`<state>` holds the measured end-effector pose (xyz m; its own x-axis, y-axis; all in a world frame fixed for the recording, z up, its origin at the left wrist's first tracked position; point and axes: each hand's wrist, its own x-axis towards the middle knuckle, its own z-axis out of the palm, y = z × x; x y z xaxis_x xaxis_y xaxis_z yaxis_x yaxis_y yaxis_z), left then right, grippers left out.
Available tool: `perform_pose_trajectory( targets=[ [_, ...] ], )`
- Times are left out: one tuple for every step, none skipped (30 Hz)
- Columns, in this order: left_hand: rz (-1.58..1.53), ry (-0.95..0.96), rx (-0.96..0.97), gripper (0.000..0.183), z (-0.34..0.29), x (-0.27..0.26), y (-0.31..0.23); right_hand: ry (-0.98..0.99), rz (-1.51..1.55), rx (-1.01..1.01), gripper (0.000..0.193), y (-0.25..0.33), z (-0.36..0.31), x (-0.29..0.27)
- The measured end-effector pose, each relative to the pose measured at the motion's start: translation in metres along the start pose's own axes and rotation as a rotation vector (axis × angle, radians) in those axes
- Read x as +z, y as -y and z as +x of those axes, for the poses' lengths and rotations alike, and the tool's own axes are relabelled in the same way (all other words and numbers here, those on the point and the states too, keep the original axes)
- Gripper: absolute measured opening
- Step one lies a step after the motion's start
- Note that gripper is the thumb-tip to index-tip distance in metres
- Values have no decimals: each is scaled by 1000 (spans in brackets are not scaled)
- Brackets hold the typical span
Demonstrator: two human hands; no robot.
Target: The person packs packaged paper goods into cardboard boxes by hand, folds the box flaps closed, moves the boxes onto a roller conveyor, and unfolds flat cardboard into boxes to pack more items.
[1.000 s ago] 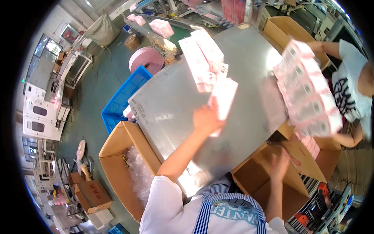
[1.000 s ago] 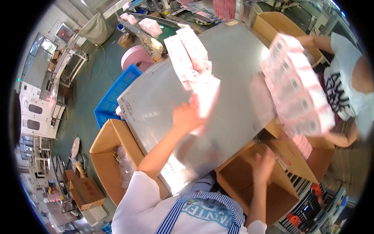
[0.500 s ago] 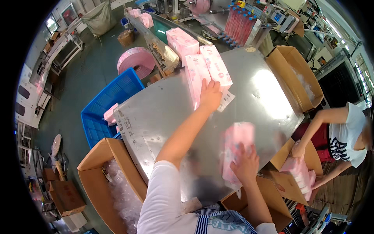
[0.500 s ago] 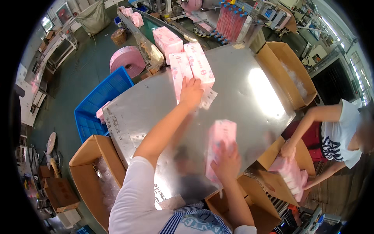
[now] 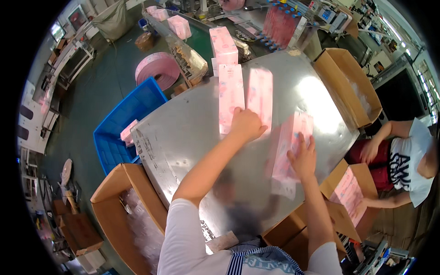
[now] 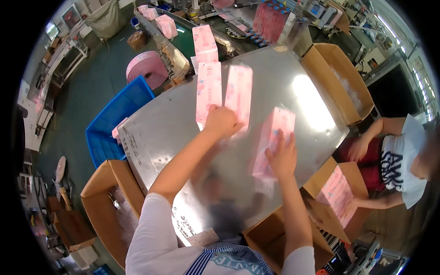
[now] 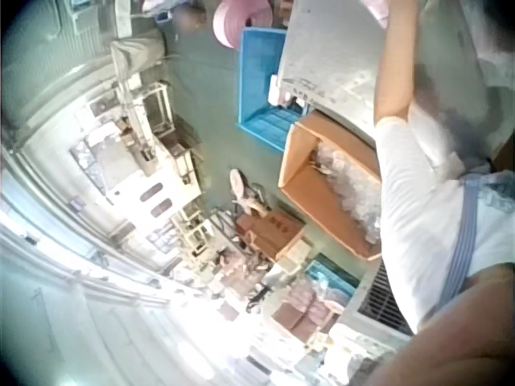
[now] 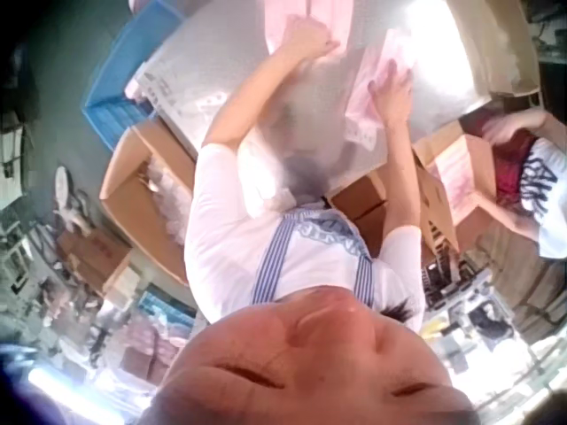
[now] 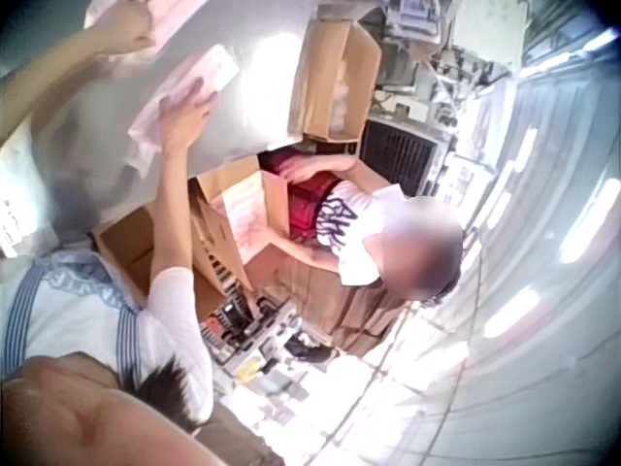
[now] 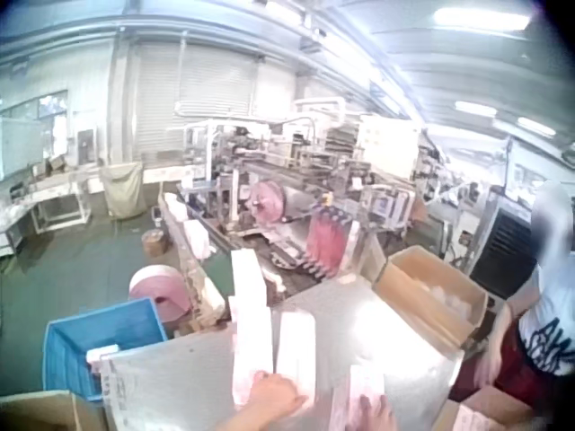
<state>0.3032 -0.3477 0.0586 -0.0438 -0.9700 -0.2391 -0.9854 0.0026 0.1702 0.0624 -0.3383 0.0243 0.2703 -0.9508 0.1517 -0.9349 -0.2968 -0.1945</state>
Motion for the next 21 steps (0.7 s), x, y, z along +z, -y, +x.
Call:
perform_pose_trajectory(
  targets=[
    [13,7,6,27,-7,0,9,-19,83,-31,75,-2,15,6],
    [-53,-242,-62,35,-9,4,16,-36,157,-52,74,-5,23,7],
    [-116,-489,-144,45,-13,8,22,-28,166,-40,74,2,31,6],
    [-100,-482,-148,45,-11,12,31,-13,202,-8,73,16,41,7],
    [-174,-478,-322,54,-6,17,40,1,234,26,73,29,44,9],
    [-255,-474,-484,65,-3,15,38,-2,238,36,73,31,40,14],
    [-248,-473,-474,65,-3,16,34,-45,192,1,72,32,37,23],
    [-182,-368,-430,72,-11,15,27,-82,145,-35,71,37,31,24],
    [-115,-265,-386,79,-19,16,21,-81,151,-25,71,40,22,22],
    [-107,-260,-381,79,-30,21,14,-42,146,-45,71,41,8,18],
    [-132,-266,-303,79,-48,27,9,-3,147,-71,71,44,-8,10],
    [-159,-269,-220,79,-66,35,4,21,165,-86,71,43,-27,2],
    [-125,-300,-178,79,-88,49,-1,47,184,-104,72,41,-50,-5],
    [-89,-329,-143,79,-115,63,-5,70,199,-125,72,39,-77,-14],
    [-89,-281,-139,79,-146,69,-16,96,214,-144,73,35,-104,-21],
    [-88,-234,-134,79,-173,68,-26,104,226,-141,73,29,-128,-29],
    [-78,-225,-134,79,-190,65,-30,132,376,-58,73,22,-151,-36],
    [-179,-178,-167,76,-208,63,-34,161,525,31,74,14,-167,-41],
    [-279,-131,-201,74,-220,62,-34,168,535,41,74,5,-173,-39],
    [-272,-118,-199,74,-227,68,-27,212,572,157,74,-5,-178,-34],
    [-810,-18,-302,71,-230,82,-12,254,611,269,75,-18,-180,-26]
  ],
)
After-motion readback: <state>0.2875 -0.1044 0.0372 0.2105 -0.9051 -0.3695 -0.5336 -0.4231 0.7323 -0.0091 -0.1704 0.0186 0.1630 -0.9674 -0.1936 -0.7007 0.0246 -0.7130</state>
